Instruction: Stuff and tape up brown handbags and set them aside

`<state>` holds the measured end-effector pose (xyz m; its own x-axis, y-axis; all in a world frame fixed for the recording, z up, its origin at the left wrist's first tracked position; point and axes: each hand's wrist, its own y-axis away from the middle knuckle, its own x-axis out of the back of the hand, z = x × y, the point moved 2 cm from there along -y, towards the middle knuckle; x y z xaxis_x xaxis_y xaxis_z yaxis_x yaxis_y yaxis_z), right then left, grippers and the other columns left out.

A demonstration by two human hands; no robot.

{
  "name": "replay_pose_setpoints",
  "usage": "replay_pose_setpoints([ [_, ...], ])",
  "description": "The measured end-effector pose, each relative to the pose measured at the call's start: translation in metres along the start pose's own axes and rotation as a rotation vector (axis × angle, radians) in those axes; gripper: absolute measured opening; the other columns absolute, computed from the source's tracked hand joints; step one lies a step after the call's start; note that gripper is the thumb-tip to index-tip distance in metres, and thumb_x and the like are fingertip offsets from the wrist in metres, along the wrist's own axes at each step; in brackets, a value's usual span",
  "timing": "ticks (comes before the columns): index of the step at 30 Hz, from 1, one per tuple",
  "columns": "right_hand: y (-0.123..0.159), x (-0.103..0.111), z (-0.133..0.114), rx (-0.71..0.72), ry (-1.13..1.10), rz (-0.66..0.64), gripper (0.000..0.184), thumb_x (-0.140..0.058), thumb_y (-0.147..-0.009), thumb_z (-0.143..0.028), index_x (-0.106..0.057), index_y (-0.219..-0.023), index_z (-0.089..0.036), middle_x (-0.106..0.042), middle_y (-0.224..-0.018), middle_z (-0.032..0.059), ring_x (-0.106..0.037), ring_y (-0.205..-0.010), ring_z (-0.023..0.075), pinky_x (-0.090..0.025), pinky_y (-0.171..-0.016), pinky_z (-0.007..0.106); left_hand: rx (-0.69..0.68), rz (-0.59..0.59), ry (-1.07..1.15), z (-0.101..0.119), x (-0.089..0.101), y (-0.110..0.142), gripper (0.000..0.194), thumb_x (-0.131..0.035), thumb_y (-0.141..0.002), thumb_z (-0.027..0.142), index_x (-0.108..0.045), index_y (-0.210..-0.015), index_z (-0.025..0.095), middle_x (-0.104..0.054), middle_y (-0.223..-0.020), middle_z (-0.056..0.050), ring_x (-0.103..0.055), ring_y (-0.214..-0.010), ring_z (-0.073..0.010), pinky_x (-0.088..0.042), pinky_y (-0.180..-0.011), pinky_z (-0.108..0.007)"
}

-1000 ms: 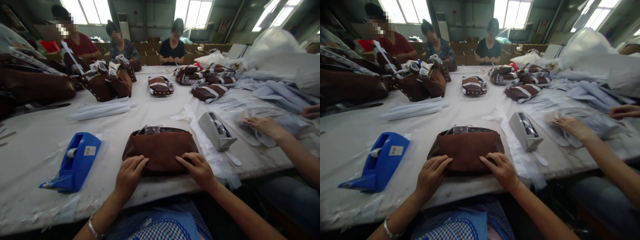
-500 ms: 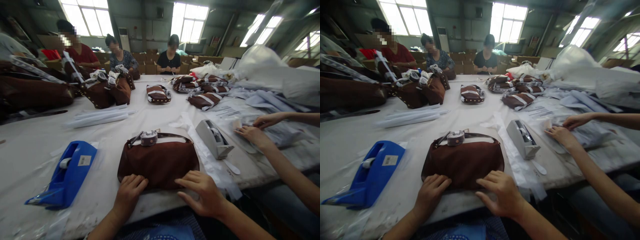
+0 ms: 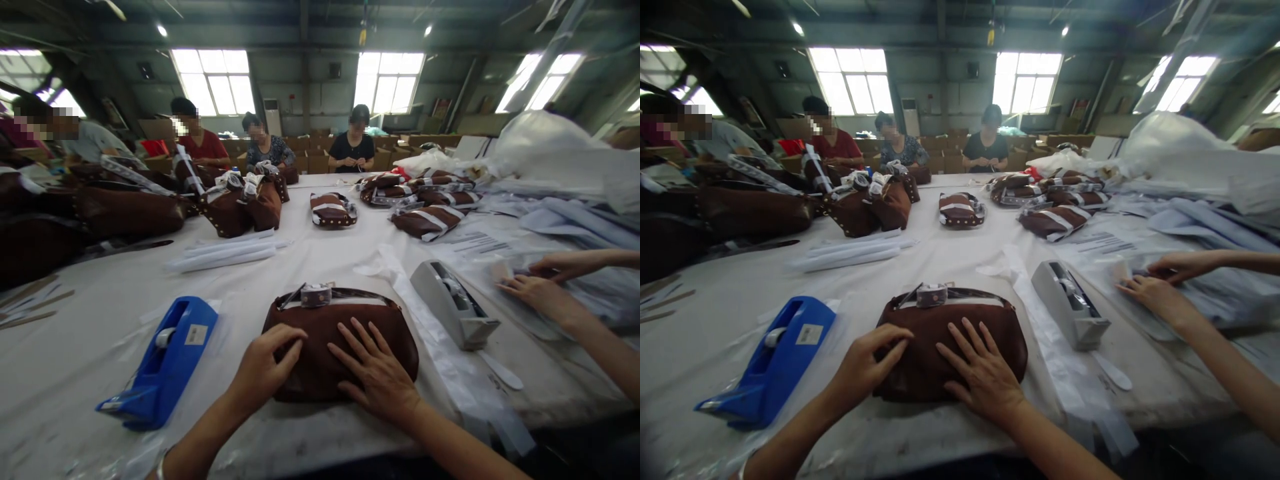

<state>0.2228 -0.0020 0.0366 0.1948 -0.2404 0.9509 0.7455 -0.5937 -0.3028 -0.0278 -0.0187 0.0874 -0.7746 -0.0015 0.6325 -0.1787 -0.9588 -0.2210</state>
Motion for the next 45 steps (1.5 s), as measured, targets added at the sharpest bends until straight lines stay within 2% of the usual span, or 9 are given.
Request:
replay_pose_setpoints([
  [2,0.000,0.002,0.001,0.004,-0.014,0.000,0.081,-0.065,-0.089,-0.041,-0.021,-0.157,-0.035,-0.013,-0.166,0.0068,-0.015,-0.151,0.0387,-0.026,-0.117,0.062,0.024,0.050,-0.109,-0.007,0.009,-0.036,0.029,-0.045,-0.097,0.032,-0.066,-0.116,0.026,-0.067,-0.123,-0.004,-0.059,-0.117,-0.0203,-0.043,-0.104,-0.035],
  [5,-0.001,0.002,0.002,0.006,-0.040,-0.004,0.082,-0.066,-0.088,-0.042,-0.021,-0.157,-0.036,-0.012,-0.167,0.0065,-0.016,-0.151,0.0389,-0.024,-0.117,0.062,0.086,-0.110,-0.222,-0.027,0.012,-0.094,0.048,-0.051,-0.094,0.041,-0.054,-0.138,0.022,-0.053,-0.147,-0.008,-0.043,-0.139,-0.0261,-0.030,-0.118,-0.042],
  [12,0.000,-0.002,0.007,0.000,-0.071,-0.023,0.085,-0.066,-0.086,-0.048,-0.019,-0.157,-0.037,-0.009,-0.167,0.0050,-0.016,-0.151,0.0371,-0.017,-0.120,0.059,0.084,-0.640,-0.230,-0.059,0.013,-0.173,0.090,-0.075,-0.066,0.069,-0.054,-0.140,0.023,-0.064,-0.135,-0.007,-0.065,-0.117,-0.0264,-0.050,-0.098,-0.031],
  [17,0.002,-0.006,0.009,0.004,-0.065,0.010,0.088,-0.068,-0.084,-0.046,-0.020,-0.157,-0.036,-0.012,-0.167,0.0051,-0.018,-0.151,0.0367,-0.016,-0.121,0.056,-0.007,-0.611,-0.261,-0.055,0.006,-0.169,0.086,-0.078,-0.068,0.053,-0.048,-0.144,0.027,-0.066,-0.133,-0.002,-0.064,-0.117,-0.0237,-0.048,-0.098,-0.028],
  [22,0.000,-0.006,0.010,0.028,-0.060,0.048,0.085,-0.067,-0.085,-0.046,-0.023,-0.157,-0.034,-0.017,-0.166,0.0060,-0.023,-0.149,0.0370,-0.024,-0.119,0.057,-0.030,-0.387,-0.416,-0.055,-0.007,-0.149,0.087,-0.069,-0.070,0.021,-0.036,-0.151,0.029,-0.057,-0.142,-0.009,-0.051,-0.130,-0.0322,-0.040,-0.108,-0.045],
  [26,-0.002,-0.006,0.011,0.022,-0.052,0.041,0.084,-0.065,-0.086,-0.047,-0.023,-0.157,-0.034,-0.017,-0.166,0.0070,-0.025,-0.149,0.0385,-0.028,-0.116,0.060,-0.015,-0.417,-0.455,-0.061,-0.013,-0.148,0.078,-0.059,-0.072,0.008,-0.045,-0.146,0.029,-0.057,-0.142,-0.010,-0.051,-0.131,-0.0313,-0.037,-0.110,-0.048],
  [34,-0.003,-0.004,0.010,0.019,-0.056,0.044,0.085,-0.067,-0.084,-0.047,-0.024,-0.157,-0.034,-0.019,-0.165,0.0064,-0.025,-0.149,0.0377,-0.027,-0.117,0.058,-0.019,-0.704,-0.305,-0.061,0.006,-0.182,0.087,-0.069,-0.080,0.039,-0.028,-0.155,0.027,-0.054,-0.147,-0.003,-0.058,-0.126,-0.0203,-0.045,-0.102,-0.027],
  [42,-0.006,-0.002,0.011,0.046,-0.038,0.095,0.084,-0.068,-0.082,-0.047,-0.030,-0.155,-0.031,-0.026,-0.163,0.0075,-0.030,-0.146,0.0390,-0.028,-0.116,0.056,0.044,-0.523,-0.443,-0.066,-0.017,-0.182,0.096,-0.083,-0.066,0.035,-0.038,-0.151,0.025,-0.061,-0.137,-0.011,-0.060,-0.121,-0.0329,-0.048,-0.099,-0.041],
  [45,-0.006,-0.002,0.012,0.057,-0.020,0.089,0.086,-0.069,-0.081,-0.048,-0.031,-0.155,-0.030,-0.027,-0.163,0.0086,-0.030,-0.146,0.0397,-0.029,-0.115,0.057,0.045,-0.346,-0.483,-0.047,-0.012,-0.170,0.071,-0.073,-0.080,0.030,-0.047,-0.145,0.025,-0.062,-0.136,-0.010,-0.060,-0.123,-0.0313,-0.049,-0.101,-0.042],
])
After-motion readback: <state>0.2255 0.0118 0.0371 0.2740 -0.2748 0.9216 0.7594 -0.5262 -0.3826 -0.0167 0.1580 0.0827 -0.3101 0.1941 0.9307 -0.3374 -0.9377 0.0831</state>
